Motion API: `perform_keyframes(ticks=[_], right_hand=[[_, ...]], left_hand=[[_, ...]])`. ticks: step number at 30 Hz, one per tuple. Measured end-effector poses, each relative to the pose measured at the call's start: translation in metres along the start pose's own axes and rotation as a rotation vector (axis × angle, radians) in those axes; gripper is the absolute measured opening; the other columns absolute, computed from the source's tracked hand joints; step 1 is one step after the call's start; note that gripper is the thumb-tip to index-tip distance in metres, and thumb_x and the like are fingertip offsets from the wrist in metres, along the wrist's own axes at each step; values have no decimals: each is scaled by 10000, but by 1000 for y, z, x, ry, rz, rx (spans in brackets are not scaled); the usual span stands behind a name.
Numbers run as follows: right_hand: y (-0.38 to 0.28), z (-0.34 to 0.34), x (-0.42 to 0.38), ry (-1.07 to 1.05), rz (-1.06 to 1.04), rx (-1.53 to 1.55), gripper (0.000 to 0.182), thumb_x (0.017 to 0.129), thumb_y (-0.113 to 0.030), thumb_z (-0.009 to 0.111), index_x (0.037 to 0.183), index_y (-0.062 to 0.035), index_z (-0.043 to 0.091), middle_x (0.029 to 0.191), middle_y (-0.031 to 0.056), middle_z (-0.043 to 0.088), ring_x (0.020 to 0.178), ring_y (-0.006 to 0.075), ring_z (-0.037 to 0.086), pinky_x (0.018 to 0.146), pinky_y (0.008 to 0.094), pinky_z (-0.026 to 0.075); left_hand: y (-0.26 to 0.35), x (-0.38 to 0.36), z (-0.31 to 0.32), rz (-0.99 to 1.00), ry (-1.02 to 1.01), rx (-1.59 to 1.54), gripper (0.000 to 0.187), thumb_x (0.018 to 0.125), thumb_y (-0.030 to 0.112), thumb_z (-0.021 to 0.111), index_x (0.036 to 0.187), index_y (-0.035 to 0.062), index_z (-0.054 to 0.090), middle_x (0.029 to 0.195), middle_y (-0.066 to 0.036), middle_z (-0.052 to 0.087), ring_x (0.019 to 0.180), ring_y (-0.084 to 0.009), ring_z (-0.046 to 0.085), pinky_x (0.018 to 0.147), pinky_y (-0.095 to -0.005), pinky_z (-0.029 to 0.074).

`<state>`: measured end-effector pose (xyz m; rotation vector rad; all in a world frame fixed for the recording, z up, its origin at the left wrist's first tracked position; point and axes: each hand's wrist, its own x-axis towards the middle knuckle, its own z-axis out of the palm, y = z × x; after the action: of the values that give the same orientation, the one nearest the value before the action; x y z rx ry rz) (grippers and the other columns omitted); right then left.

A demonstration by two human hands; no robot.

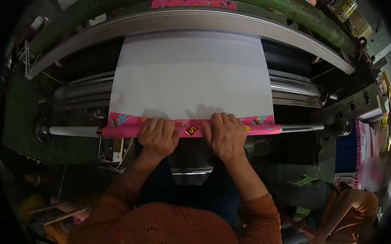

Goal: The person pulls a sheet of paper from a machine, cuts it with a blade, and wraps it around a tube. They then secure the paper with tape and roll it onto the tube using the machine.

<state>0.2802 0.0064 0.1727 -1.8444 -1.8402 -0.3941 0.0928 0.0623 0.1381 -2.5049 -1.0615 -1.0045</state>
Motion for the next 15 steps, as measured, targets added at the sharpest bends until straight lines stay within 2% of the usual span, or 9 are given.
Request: perform_keyframes(ticks=[1,3,4,7,9,11,12,14,15], right_hand=[[0,-2,3,-37,3,36,263,797,-291,685,724,-84,542,717,68,553,707,264,567,583,365,452],[2,-5,8,-68,28,51,253,805,-289,683,734,-78,562,732,64,567,728,262,574,586,358,465],[3,-5,11,-94,11,113,243,810,-293,681,767,-72,590,803,69,593,788,263,580,627,365,475],[6,-13,26,-101,4,160,241,816,-298,679,834,-61,634,958,82,623,906,265,579,718,384,479],[5,-11,35,-100,32,203,275,823,-315,674,878,-47,652,1127,105,608,1012,278,560,824,422,447],[9,-3,45,-49,27,168,283,821,-323,672,877,-46,653,1096,100,617,997,277,564,815,414,446],[12,2,51,-4,19,138,291,819,-330,670,876,-45,654,1065,95,626,982,276,568,805,406,445],[26,19,75,-7,26,79,273,817,-315,672,903,-57,650,1036,87,628,969,276,571,794,401,445],[33,23,89,-18,35,29,260,816,-301,675,930,-69,646,1006,79,631,957,275,574,782,397,445]], left_hand=[[-1,7,-2,11,0,-14,282,923,299,520,804,56,600,820,-64,616,786,-239,610,677,-339,463],[-3,21,-3,56,160,-61,271,865,290,611,718,75,539,857,-78,588,881,-246,585,703,-352,457],[-3,18,-5,30,84,-111,228,792,239,667,735,43,566,1027,-117,606,1044,-317,555,824,-418,464],[-3,31,-19,12,11,-118,224,757,224,679,735,25,578,1079,-124,611,1050,-320,559,826,-424,465],[-6,34,-22,-16,-19,-177,210,812,220,645,788,15,604,1109,-135,613,1085,-328,550,879,-454,453],[-11,37,-26,-38,170,-331,190,880,192,582,906,6,612,1148,-154,595,1111,-350,537,936,-482,434],[-18,39,-33,10,243,-338,208,931,152,502,1059,5,575,1194,-169,572,1123,-371,530,973,-506,417],[-24,35,-49,64,381,-153,250,947,140,468,1152,7,524,1228,-176,552,1115,-378,535,968,-517,421],[-22,17,-55,51,319,-146,326,934,165,495,1219,8,496,1291,-193,512,1191,-398,486,1000,-550,386]])
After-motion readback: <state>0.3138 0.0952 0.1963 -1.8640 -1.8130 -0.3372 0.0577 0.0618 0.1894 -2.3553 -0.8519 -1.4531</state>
